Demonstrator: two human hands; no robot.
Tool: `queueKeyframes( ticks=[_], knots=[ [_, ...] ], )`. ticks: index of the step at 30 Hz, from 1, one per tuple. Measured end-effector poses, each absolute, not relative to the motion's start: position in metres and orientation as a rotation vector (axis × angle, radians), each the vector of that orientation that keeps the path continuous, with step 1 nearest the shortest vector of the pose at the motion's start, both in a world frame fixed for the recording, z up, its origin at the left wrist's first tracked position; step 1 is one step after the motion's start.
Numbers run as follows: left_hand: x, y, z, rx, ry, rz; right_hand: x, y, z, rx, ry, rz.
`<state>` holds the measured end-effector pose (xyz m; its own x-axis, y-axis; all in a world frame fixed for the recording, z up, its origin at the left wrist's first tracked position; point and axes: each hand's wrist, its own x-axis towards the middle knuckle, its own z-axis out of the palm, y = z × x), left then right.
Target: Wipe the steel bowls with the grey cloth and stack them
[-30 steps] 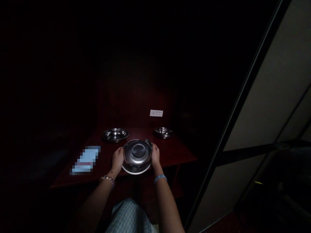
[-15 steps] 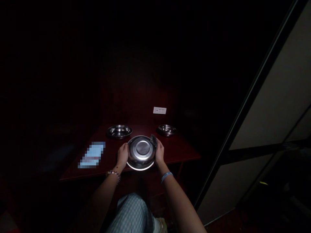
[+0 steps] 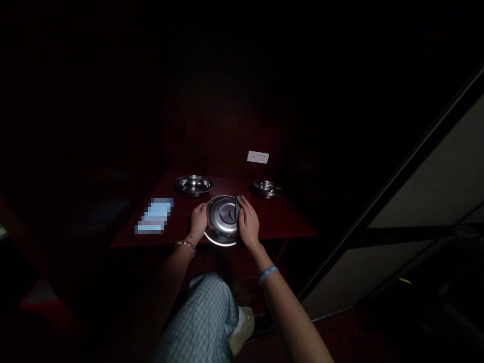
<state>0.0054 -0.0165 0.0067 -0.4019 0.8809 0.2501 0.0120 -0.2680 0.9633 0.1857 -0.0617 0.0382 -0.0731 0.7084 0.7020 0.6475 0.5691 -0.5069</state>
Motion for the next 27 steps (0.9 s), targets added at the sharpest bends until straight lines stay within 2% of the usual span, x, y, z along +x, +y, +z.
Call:
queueKeyframes(
  ticks=[4,11,19,27],
  knots=[
    [0.006,-0.016,0.006,1.130,1.289,1.745,0.159,-0.075,0.054,-1.203,-2.101,-0.162],
    [0.007,-0.021,0.007,1.140,1.235,1.781,0.107,-0.069,0.080,-1.192,-2.418,-0.254],
    [0.013,-0.030,0.019,1.274,1.754,1.396,0.116,-0.040,0.095,-1.511,-2.338,-0.187],
    [0.013,-0.031,0.022,1.445,1.947,1.221,0.165,-0.032,0.082,-1.592,-2.149,-0.053]
  ],
)
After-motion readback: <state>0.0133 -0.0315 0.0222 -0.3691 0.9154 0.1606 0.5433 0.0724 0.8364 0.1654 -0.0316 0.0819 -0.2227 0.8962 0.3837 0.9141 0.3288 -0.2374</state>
